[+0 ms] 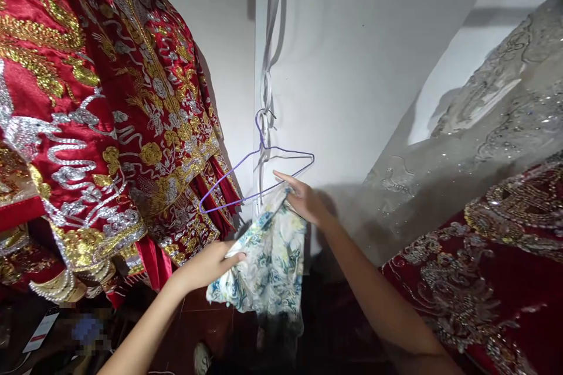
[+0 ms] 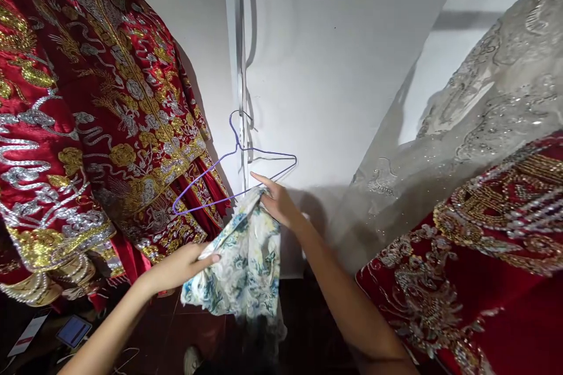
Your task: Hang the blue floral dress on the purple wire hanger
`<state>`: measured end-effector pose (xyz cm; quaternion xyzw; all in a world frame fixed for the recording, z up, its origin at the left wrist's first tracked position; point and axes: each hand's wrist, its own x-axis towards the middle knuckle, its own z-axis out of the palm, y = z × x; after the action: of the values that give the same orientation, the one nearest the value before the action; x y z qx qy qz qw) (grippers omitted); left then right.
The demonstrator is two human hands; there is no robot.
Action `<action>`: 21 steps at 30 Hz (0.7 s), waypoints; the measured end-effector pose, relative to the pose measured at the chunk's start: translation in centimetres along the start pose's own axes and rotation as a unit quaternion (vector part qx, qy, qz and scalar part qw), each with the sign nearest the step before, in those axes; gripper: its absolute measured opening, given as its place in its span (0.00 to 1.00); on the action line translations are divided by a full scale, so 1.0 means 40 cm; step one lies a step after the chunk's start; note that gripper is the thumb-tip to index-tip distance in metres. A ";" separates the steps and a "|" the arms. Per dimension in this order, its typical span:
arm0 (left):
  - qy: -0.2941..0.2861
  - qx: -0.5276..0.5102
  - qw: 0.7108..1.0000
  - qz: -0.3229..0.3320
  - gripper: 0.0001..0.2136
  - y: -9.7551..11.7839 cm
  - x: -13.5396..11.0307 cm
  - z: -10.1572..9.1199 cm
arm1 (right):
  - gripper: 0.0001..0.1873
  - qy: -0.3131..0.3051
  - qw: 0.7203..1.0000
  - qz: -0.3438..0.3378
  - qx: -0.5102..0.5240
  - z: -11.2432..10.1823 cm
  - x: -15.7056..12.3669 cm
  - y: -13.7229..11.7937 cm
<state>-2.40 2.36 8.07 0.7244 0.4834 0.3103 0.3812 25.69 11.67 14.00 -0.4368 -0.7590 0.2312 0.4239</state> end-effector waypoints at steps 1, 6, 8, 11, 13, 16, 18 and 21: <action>0.014 0.027 0.999 -0.009 0.12 -0.003 -0.007 -0.020 | 0.22 0.000 1.000 0.004 -0.003 0.021 0.015 0.020; 0.015 0.220 0.969 -0.108 0.10 -0.040 -0.026 -0.121 | 0.13 -0.002 0.999 0.039 -0.038 0.068 0.022 0.078; 0.050 0.258 0.958 -0.110 0.09 -0.050 -0.008 -0.155 | 0.13 0.012 0.997 0.049 -0.051 0.054 0.007 0.082; 0.167 0.247 0.954 -0.039 0.16 -0.034 0.048 -0.182 | 0.13 0.028 0.993 0.075 -0.090 0.028 -0.009 0.074; 0.207 0.198 0.957 0.045 0.18 0.001 0.093 -0.183 | 0.11 0.032 0.990 0.084 -0.110 0.020 -0.013 0.060; 0.201 0.126 0.961 0.143 0.19 0.063 0.154 -0.179 | 0.10 -0.014 0.993 0.066 -0.094 0.025 -0.020 0.036; 0.185 0.115 0.962 0.165 0.19 0.088 0.187 -0.188 | 0.12 -0.040 0.996 0.042 -0.075 0.030 -0.030 0.025; 0.172 0.135 0.961 0.169 0.17 0.091 0.221 -0.220 | 0.22 0.040 0.995 0.031 -0.081 0.013 -0.053 0.026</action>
<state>-4.89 12.00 16.45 0.7761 0.4492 0.4221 0.1329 26.28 10.38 12.01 -0.5020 -0.7437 0.1642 0.4098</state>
